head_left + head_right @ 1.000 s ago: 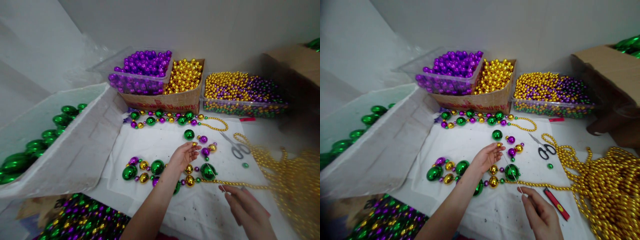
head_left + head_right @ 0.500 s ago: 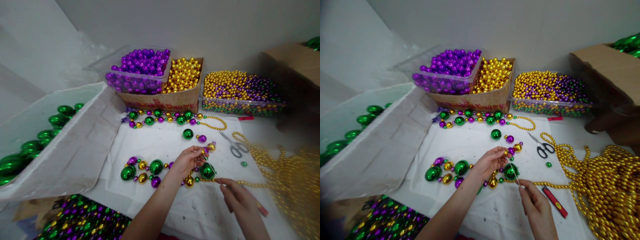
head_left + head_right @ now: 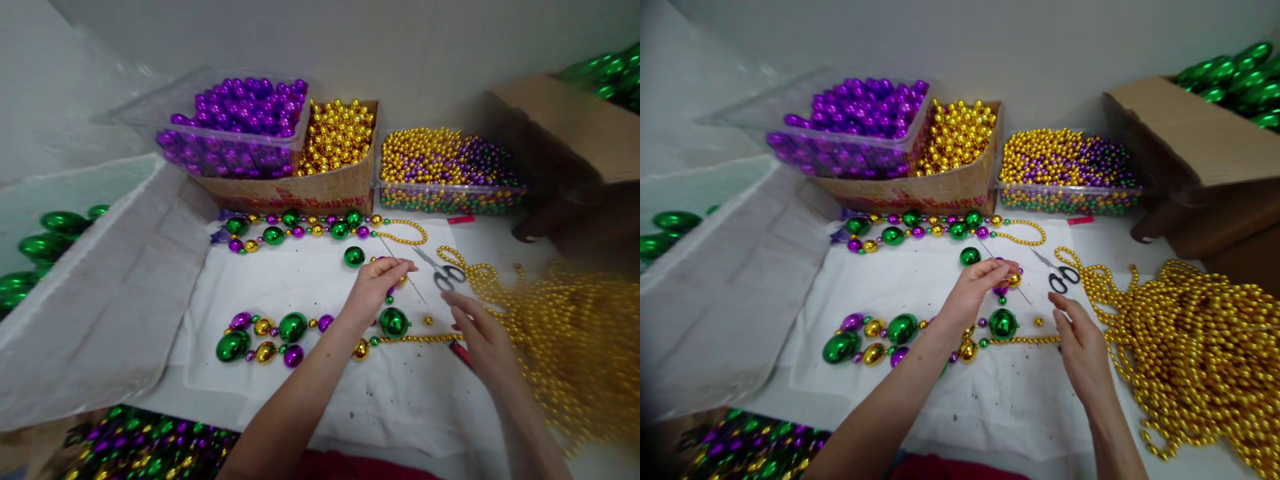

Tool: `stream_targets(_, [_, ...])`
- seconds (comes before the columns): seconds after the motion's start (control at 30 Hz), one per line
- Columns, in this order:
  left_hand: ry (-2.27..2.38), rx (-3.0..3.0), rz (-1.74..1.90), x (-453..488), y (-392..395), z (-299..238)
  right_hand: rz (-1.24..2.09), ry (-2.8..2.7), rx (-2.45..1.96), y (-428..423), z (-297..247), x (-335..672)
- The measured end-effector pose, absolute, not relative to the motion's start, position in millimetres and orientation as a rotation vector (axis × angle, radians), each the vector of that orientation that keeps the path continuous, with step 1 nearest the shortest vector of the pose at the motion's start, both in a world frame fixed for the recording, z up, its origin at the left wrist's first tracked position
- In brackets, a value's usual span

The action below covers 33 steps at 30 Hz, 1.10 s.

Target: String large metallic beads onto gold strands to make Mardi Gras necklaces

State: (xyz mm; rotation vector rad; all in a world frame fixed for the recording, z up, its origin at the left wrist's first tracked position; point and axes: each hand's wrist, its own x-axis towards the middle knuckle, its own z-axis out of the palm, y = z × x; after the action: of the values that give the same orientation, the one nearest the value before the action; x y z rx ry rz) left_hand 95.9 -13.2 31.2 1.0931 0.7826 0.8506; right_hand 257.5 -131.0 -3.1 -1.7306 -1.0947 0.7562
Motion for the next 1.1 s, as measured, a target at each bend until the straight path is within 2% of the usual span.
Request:
stream_targets(0.1, [0.751,1.151,0.843,105.8,-14.1,37.6,0.784,-1.113,-1.669,-123.8,-2.5,258.0])
stream_targets(0.27, [0.741,1.137,0.814,112.9,-12.3,44.5,1.076,-0.852,-1.447,-108.4,-3.0,240.2])
stream_targets(0.47, [0.73,1.147,0.732,93.7,-4.5,38.0,1.143,-0.676,-1.289,-112.8,-4.4,241.6])
stream_targets(0.63, [1.032,1.279,0.726,61.1,8.6,11.2,1.243,-0.427,-1.166,-137.1,-3.0,252.3])
stream_targets(0.77, [1.207,1.517,0.685,52.0,15.6,-3.9,1.261,-0.359,-1.122,-153.1,-3.9,249.0])
stream_targets(0.93, [1.196,1.907,0.53,60.1,9.1,-0.3,1.236,-0.35,-1.118,-160.7,-5.6,249.0])
stream_targets(1.1, [1.237,1.977,0.47,58.7,3.8,-1.6,1.171,-0.347,-1.182,-165.3,-11.9,259.1])
